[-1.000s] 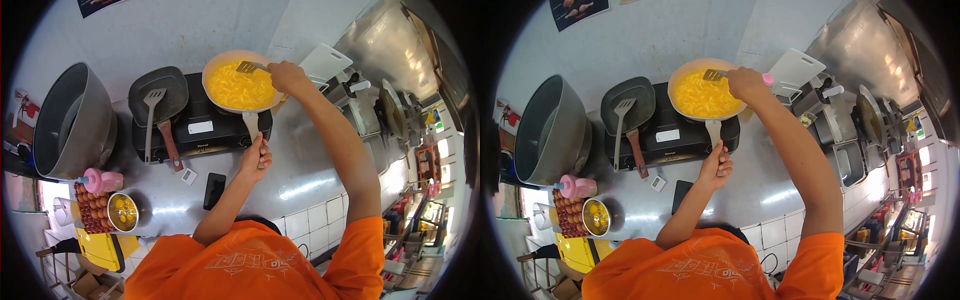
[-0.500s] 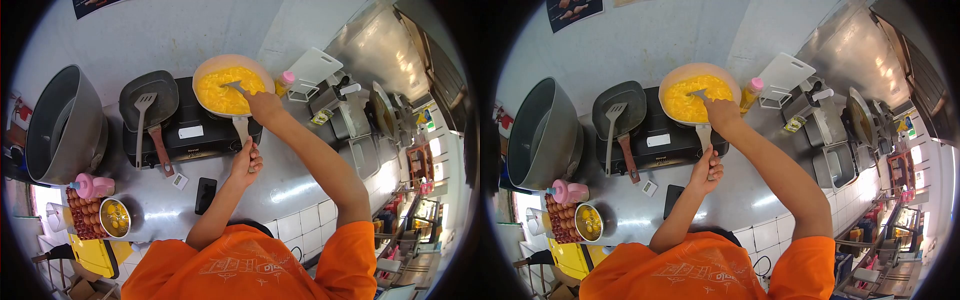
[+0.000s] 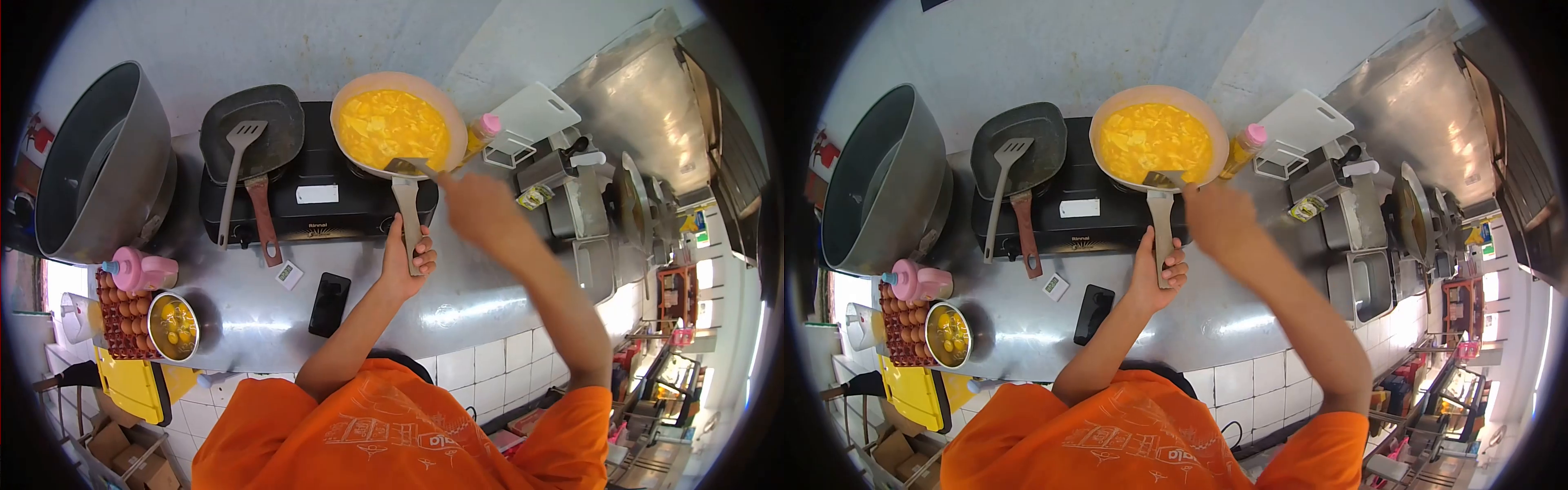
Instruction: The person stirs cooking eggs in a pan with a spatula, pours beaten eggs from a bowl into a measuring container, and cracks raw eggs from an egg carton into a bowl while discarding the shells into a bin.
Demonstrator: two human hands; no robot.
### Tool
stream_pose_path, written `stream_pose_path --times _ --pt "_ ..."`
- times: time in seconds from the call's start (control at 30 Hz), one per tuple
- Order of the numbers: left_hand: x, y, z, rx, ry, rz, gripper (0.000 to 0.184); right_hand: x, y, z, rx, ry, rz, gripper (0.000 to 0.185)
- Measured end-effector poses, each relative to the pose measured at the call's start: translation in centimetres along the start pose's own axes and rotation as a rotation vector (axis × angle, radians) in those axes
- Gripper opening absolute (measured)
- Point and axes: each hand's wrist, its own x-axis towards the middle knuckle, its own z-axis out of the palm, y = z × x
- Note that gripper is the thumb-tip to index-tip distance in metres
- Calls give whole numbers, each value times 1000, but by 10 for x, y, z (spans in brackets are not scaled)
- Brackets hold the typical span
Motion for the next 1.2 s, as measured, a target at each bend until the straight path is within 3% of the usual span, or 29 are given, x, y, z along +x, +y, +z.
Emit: stream_pose_path --times 0.23,0.33,0.4,0.5,0.73,0.93,1.0,1.07,1.13,1.2 --pt "-3 -2 5 145 31 118 44 66 -75 43 69 106 120 55" --pt "0 0 -5 98 -16 73 41 93 -75 46 70 298 118 43" --pt "-5 0 -6 90 -32 76 39 98 -64 36 164 244 95 45" --pt "-26 0 5 191 94 103 42 70 -46 27 288 176 62 49" --pt "-61 -12 9 350 80 226 58 -23 -65 55 562 265 195 60" --pt "-46 -27 -5 290 -174 302 64 -48 -83 74 630 181 211 58" --pt "-46 -34 -5 272 -131 364 61 -51 -77 78 587 141 148 57" --pt "-53 -36 1 311 39 340 73 -39 -64 95 480 303 52 64" --pt "-68 -46 -19 357 71 392 83 -32 -60 97 635 203 23 69" --pt "-101 -69 -23 558 278 489 87 -33 -64 87 757 61 63 76"
